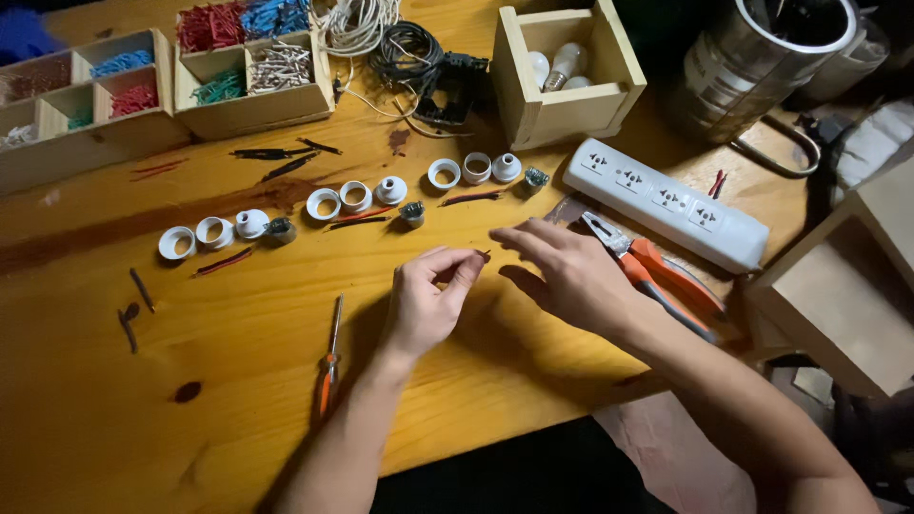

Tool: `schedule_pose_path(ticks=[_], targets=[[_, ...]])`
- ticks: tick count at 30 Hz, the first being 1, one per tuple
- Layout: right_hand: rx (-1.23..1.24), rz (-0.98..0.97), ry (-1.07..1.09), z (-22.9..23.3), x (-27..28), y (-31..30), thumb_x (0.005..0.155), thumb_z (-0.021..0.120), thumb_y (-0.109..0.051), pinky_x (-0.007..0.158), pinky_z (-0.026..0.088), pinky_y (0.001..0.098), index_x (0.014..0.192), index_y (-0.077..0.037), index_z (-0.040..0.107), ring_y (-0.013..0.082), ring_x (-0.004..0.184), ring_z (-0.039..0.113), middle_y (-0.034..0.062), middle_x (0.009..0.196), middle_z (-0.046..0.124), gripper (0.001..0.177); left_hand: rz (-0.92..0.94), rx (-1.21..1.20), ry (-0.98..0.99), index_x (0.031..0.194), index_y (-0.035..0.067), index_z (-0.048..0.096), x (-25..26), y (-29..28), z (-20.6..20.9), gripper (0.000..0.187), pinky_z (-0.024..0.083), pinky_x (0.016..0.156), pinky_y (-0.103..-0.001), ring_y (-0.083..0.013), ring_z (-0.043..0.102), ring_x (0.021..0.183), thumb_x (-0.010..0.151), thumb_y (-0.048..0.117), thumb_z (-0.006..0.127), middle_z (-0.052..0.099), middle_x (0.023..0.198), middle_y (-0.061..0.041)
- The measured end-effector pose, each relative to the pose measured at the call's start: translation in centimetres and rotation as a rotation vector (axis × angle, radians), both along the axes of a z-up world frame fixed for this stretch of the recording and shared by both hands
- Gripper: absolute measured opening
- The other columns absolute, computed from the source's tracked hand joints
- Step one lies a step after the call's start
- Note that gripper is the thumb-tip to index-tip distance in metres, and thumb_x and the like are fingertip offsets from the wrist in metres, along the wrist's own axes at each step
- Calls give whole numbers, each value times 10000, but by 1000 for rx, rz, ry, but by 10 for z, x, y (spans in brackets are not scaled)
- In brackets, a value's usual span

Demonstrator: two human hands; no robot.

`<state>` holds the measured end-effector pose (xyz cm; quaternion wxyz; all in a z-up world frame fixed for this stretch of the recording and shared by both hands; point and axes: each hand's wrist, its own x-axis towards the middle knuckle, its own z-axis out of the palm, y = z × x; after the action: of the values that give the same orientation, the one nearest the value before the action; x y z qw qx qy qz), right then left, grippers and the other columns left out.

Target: The person strips insulation from short lengths of red and black wire using pliers and wire cutters. They repeatedly cut the insulation, pull it off, and place the stripped wires on the table among other components.

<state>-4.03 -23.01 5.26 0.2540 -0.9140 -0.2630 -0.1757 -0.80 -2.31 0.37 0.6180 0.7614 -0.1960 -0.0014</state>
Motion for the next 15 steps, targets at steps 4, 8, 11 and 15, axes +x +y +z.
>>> schedule_pose_path(ticks=[4,8,11,15], targets=[[-11,86,-137,-19,12,-3,988,673,-123,664,608,360,1234,-53,679,289,810,719,108,989,666,255,-10,91,-7,893,170,823,3,2,2,170,576,627,-240,-105,698,658,989,266,721,701,670,-17],[159,150,-89,-22,13,-8,944,711,-64,670,605,388,1137,-24,719,321,790,717,137,962,676,197,-72,57,-2,868,105,794,-1,1,10,219,561,634,-299,-157,685,664,1012,227,683,660,641,-84],[214,159,-79,-23,12,-11,940,722,-74,687,606,402,1125,-32,729,327,812,725,139,983,693,190,-100,66,5,839,115,790,-5,0,18,231,551,623,-288,-143,663,637,1006,234,683,639,616,-65],[249,184,-93,-30,9,-16,920,733,-36,707,608,409,1161,-45,735,325,831,737,144,1003,711,241,-113,75,14,811,117,779,-6,1,16,269,535,602,-282,-141,644,609,1018,243,664,612,589,-55]])
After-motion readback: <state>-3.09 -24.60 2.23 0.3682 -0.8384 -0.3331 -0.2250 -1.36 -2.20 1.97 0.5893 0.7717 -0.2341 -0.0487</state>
